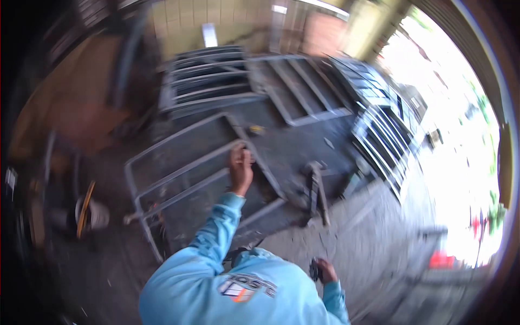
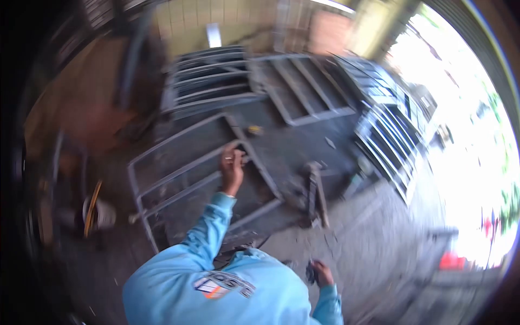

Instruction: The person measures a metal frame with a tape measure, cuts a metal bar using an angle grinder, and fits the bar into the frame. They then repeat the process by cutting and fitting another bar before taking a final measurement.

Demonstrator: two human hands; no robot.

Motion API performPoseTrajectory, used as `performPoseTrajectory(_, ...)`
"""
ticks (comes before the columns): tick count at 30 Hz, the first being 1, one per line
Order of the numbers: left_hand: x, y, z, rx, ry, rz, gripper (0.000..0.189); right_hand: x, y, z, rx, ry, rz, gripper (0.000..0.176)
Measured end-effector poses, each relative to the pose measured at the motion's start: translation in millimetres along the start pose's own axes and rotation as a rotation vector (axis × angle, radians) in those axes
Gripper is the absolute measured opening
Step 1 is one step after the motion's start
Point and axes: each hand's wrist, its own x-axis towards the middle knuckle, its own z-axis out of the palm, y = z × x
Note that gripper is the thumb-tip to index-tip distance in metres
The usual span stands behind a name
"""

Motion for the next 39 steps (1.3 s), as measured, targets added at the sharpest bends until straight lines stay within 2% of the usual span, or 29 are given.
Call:
performPoseTrajectory(2, -23, 6, 17, -0.009, -0.118, -0.074, 0.028, 2, 2, -8, -0.039, 0.107, -0.022, 0.026)
performPoseTrajectory(5, -64, 0, 49, -0.034, -0.317, -0.059, 0.025, -8, 19, -35, -0.032, 0.253, -0.054, 0.026)
performPoseTrajectory(7, -98, -3, 68, 0.038, -0.502, -0.191, 0.024, -5, 45, -70, -0.107, 0.364, -0.062, 0.026)
performPoseTrajectory(8, -116, -5, 80, 0.039, -0.535, -0.188, 0.024, -5, 62, -88, -0.077, 0.377, -0.069, 0.026)
performPoseTrajectory(10, -159, -14, 109, 0.242, -0.741, -0.21, 0.017, -5, 118, -138, -0.118, 0.52, -0.038, 0.026)
performPoseTrajectory(12, -202, -27, 135, 0.32, -0.965, -0.199, 0.02, -5, 196, -195, -0.268, 0.665, -0.022, 0.025)
performPoseTrajectory(14, -241, -31, 162, 0.524, -1.118, -0.124, 0.033, -39, 229, -224, -0.297, 0.722, 0.19, 0.027)
performPoseTrajectory(15, -258, -42, 172, 0.517, -1.117, -0.112, 0.033, -42, 267, -252, -0.403, 0.683, 0.34, 0.028)
performPoseTrajectory(16, -275, -62, 183, 0.625, -1.139, -0.122, 0.04, -55, 304, -281, -1.175, 0.45, 0.159, 0.03)
performPoseTrajectory(17, -292, -83, 195, 0.732, -1.158, -0.132, 0.047, -71, 305, -287, -1.154, 0.377, 0.29, 0.03)
performPoseTrajectory(18, -306, -106, 206, 0.723, -1.157, -0.122, 0.047, -81, 318, -295, -1.15, 0.396, 0.311, 0.032)
performPoseTrajectory(19, -316, -130, 215, 0.777, -1.065, -0.193, 0.052, -94, 324, -301, -1.124, 0.392, 0.308, 0.034)
performPoseTrajectory(20, -325, -153, 222, 0.829, -0.972, -0.268, 0.056, -99, 326, -305, -0.921, 0.44, 0.41, 0.034)
performPoseTrajectory(21, -333, -173, 227, 0.755, -0.909, -0.206, 0.054, -101, 327, -311, -0.717, 0.483, 0.507, 0.035)
performPoseTrajectory(22, -337, -178, 234, 0.744, -0.905, -0.203, 0.054, -100, 329, -321, -0.723, 0.493, 0.502, 0.035)
performPoseTrajectory(23, -340, -184, 240, 0.651, -0.874, -0.384, 0.045, -98, 331, -329, -0.703, 0.46, 0.427, 0.035)
performPoseTrajectory(24, -341, -187, 248, 0.554, -0.839, -0.561, 0.036, -94, 329, -336, -0.683, 0.425, 0.352, 0.035)
performPoseTrajectory(25, -341, -180, 254, 0.548, -0.836, -0.56, 0.036, -89, 315, -339, -0.689, 0.428, 0.349, 0.035)
performPoseTrajectory(27, -344, -159, 249, 0.313, -0.693, -0.782, 0.019, -73, 283, -342, -0.63, 0.424, 0.394, 0.033)
performPoseTrajectory(29, -341, -149, 239, 0.304, -0.676, -0.785, 0.016, -62, 228, -339, -0.394, 0.512, 0.471, 0.033)
performPoseTrajectory(31, -342, -140, 221, 0.283, -0.649, -0.813, 0.018, -30, 216, -355, -0.304, 0.562, 0.242, 0.033)
performPoseTrajectory(33, -342, -133, 199, 0.277, -0.624, -0.882, 0.022, -29, 153, -343, -0.079, 0.527, 0.159, 0.033)
performPoseTrajectory(35, -340, -135, 174, 0.274, -0.571, -0.907, 0.022, 5, 138, -355, -0.238, 0.516, -0.083, 0.035)
performPoseTrajectory(36, -348, -134, 157, 0.278, -0.533, -0.935, 0.022, 17, 122, -358, -0.27, 0.443, -0.101, 0.038)
performPoseTrajectory(37, -353, -129, 146, 0.265, -0.505, -0.907, 0.022, -9, 62, -324, -0.301, 0.397, -0.142, 0.039)
performPoseTrajectory(38, -358, -120, 134, 0.262, -0.467, -0.889, 0.023, -4, 44, -320, -0.202, 0.218, -0.095, 0.036)
performPoseTrajectory(39, -360, -108, 128, 0.235, -0.438, -0.902, 0.024, 5, 30, -309, -0.201, 0.157, -0.143, 0.033)
